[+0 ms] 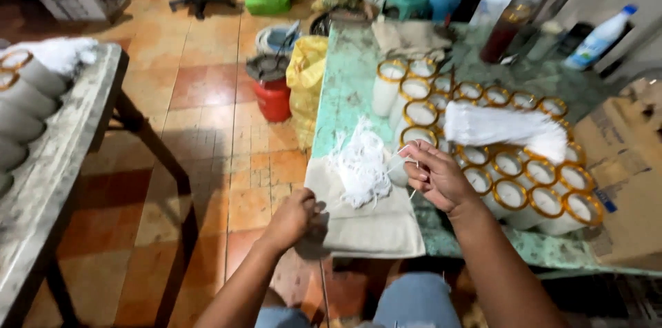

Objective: The person is tying knots in candle wicks and organizing them on a table in a candle production area.

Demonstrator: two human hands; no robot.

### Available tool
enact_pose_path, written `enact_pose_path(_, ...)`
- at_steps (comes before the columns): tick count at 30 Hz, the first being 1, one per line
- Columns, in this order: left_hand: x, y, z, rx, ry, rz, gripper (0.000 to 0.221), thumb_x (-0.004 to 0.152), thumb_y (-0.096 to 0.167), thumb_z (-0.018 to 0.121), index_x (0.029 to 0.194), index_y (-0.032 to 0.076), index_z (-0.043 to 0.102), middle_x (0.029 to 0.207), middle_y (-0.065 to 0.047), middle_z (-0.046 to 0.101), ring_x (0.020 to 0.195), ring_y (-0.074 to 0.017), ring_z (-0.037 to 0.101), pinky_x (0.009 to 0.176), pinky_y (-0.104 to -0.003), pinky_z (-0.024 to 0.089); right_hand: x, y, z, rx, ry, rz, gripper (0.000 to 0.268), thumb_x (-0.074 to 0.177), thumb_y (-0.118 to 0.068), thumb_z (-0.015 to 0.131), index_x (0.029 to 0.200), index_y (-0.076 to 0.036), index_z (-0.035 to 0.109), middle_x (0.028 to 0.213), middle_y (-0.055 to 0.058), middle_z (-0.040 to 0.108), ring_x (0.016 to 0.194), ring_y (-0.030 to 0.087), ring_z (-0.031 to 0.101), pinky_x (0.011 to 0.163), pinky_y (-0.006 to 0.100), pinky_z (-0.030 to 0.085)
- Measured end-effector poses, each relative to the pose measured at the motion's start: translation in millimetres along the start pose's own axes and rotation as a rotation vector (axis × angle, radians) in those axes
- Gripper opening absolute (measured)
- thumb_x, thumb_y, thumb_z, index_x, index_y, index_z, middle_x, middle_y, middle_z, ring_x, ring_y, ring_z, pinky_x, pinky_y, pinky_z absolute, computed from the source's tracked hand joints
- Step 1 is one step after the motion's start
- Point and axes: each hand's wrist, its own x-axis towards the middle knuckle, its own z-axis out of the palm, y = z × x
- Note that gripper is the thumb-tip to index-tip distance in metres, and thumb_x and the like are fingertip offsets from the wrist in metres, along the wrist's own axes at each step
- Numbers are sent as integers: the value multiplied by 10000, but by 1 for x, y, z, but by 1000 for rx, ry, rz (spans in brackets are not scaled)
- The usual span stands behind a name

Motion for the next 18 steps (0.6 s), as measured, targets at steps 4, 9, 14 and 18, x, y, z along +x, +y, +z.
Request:
enact_pose_path(4, 23, -39, -18, -11, 203, -89, 105, 880, 303, 696, 863, 217, 638, 1101, 19, 572, 1089, -260, 576, 897, -427, 478, 10, -40, 15, -667, 143, -666, 70, 1010, -106, 686, 995, -39, 699, 841, 7, 427, 821, 109, 393, 771, 241, 386)
enact_pose_path(9, 79, -19, -48, 51, 41, -306, 167, 950, 376, 647, 1023, 253, 733, 1247, -5, 647, 1138, -296, 631, 942, -509, 472, 28, -18, 45, -954, 235, -695, 46, 902, -131, 754, 947, -135, 764, 1038, 78, 597, 818, 228, 572, 750, 329, 500)
enact_pose_path(14, 99, 95, -115, -911, 243, -148, 432, 1065, 360, 533, 1391, 100, 643, 1340, -190, 678, 1260, -368, 625, 1039, -474, 508, 27, 8, 85, -954, 165, -609, 63, 877, -173, 796, 939, -187, 794, 952, 31, 641, 733, 202, 615, 686, 302, 539)
enact_pose_path(18, 106, 97, -101, -1426, 215, -338, 359, 909, 184, 774, 1229, 36, 705, 932, -23, 635, 760, -80, 549, 577, -153, 444, 28, 11, 80, -881, 157, -657, 93, 891, -161, 786, 978, -185, 808, 907, 12, 605, 732, 141, 589, 690, 268, 521)
